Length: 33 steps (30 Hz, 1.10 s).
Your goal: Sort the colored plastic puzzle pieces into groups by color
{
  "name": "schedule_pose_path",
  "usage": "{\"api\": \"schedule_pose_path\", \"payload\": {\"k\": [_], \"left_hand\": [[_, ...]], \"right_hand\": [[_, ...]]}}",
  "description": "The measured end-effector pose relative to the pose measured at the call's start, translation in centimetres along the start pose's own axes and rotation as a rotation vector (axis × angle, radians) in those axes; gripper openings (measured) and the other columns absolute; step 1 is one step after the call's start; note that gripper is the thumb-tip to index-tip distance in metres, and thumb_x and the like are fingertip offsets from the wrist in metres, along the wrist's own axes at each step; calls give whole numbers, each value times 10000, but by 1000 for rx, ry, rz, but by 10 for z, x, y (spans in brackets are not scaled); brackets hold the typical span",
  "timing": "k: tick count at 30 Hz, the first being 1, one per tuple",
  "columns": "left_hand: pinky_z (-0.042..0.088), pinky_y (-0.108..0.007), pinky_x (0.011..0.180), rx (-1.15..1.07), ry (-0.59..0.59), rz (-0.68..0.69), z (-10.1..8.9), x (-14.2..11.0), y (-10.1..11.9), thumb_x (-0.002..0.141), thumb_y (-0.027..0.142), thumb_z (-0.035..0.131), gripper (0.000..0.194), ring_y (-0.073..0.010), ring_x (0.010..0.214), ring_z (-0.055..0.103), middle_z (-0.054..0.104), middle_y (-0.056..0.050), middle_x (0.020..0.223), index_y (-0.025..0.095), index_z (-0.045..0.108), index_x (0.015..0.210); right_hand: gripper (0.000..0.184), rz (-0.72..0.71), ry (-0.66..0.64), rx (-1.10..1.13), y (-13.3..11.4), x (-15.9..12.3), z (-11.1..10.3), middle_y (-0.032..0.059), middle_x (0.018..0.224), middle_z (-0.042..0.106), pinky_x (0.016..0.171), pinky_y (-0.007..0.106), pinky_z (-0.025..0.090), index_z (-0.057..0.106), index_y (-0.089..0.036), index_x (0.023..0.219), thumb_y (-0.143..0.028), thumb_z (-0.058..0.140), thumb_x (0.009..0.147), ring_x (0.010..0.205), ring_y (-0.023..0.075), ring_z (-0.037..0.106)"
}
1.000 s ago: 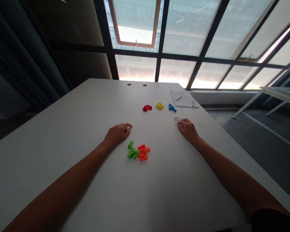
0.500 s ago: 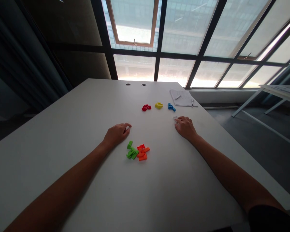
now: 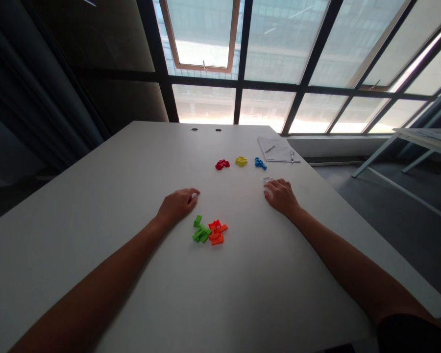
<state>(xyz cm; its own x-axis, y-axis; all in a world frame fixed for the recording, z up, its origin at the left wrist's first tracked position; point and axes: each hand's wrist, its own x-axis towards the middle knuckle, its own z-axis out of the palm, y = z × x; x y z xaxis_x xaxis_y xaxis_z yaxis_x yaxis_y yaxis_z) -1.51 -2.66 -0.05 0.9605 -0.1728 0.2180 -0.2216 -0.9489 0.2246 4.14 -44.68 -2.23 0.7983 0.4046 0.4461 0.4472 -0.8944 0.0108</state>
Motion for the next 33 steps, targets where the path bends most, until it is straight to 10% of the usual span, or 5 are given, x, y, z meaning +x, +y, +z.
{"api": "schedule_pose_path", "payload": {"k": [25,33], "left_hand": [[500,-308,748,6,9,11,2,0,-1,999,381,477,346,-237,996,712,787,-40,1112,299,735,1216],[487,-303,720,7,10,11,2,0,-1,1005,385,475,345,-234,991,713,787,-39,1101,300,734,1216]], "right_hand": [[259,-196,21,147,8,1,4,145,1215,778,1040,475,552,782,-172,1120,-217,547,1018,1090,290,704],[276,-631,20,436,-88,-22,-31,108,1245,778,956,451,566,731,-216,1272,-189,600,1031,1096,255,687]]}}
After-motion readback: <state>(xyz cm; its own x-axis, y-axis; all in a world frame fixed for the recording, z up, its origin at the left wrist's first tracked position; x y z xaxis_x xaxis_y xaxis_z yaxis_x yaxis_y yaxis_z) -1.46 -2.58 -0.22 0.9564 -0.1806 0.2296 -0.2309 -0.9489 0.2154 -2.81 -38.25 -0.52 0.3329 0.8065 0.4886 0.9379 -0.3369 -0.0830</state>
